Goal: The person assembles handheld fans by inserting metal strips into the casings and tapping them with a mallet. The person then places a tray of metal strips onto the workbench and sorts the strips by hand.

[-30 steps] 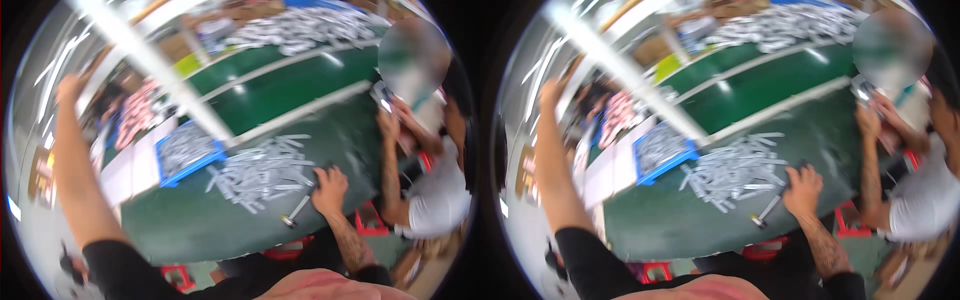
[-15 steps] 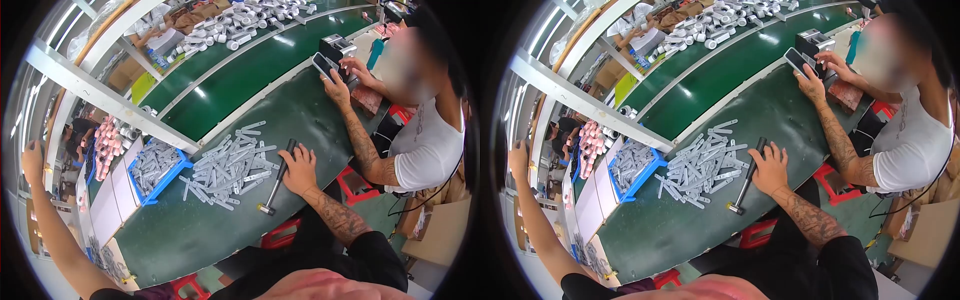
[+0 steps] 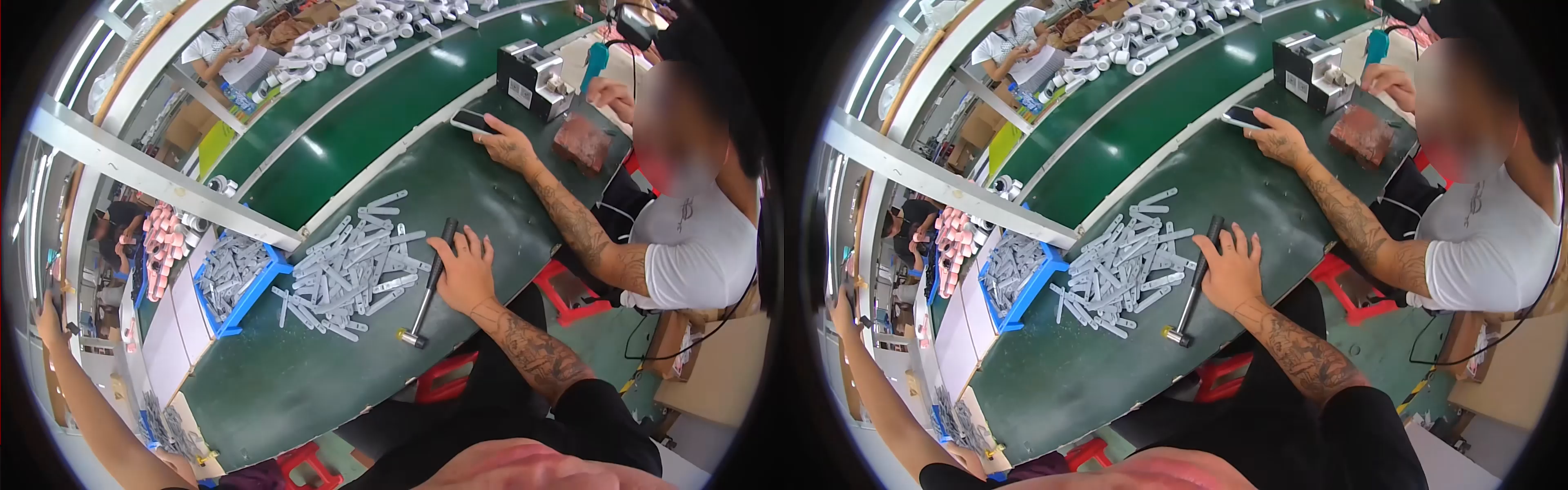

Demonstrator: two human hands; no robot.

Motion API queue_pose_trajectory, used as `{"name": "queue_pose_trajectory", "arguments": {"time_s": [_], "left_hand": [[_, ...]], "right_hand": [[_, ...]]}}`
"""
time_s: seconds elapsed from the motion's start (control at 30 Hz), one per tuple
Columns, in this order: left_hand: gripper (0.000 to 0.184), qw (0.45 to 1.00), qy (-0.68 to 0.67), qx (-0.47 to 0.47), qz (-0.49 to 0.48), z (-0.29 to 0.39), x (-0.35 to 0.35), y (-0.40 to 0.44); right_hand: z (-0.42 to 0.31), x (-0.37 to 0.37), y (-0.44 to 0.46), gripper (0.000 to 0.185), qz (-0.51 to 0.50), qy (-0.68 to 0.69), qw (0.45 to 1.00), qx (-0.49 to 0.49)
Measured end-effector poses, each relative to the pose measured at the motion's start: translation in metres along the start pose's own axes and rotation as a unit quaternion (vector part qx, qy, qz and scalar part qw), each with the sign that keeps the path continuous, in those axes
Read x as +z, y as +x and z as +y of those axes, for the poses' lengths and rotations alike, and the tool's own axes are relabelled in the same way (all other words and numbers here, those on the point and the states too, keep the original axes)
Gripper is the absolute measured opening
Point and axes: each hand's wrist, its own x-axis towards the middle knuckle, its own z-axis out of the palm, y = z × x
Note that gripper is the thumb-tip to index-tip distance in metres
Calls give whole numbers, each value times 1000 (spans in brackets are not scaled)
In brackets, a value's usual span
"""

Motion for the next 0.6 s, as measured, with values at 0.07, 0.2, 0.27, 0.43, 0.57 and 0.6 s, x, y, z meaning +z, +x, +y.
{"name": "queue_pose_trajectory", "arguments": {"time_s": [0.07,0.2,0.27,0.43,0.57,0.6], "left_hand": [[72,986,-138,-61,-75,-21,2,8],[67,998,-46,-29,12,34,-8,-69],[79,997,-42,-46,43,43,-5,-82],[79,998,-25,-52,32,53,-12,-105],[84,996,-12,-24,86,46,-10,-104],[88,994,-10,-10,106,43,-9,-102]], "right_hand": [[1,2,1,61,15,-4,1000,-6],[0,-1,1,62,13,6,1000,-6],[-2,-3,0,60,12,11,1000,-5],[-2,-1,0,59,21,4,1000,-12],[-1,2,0,62,14,-7,1000,-9],[-1,2,0,62,15,-8,1000,-10]]}}
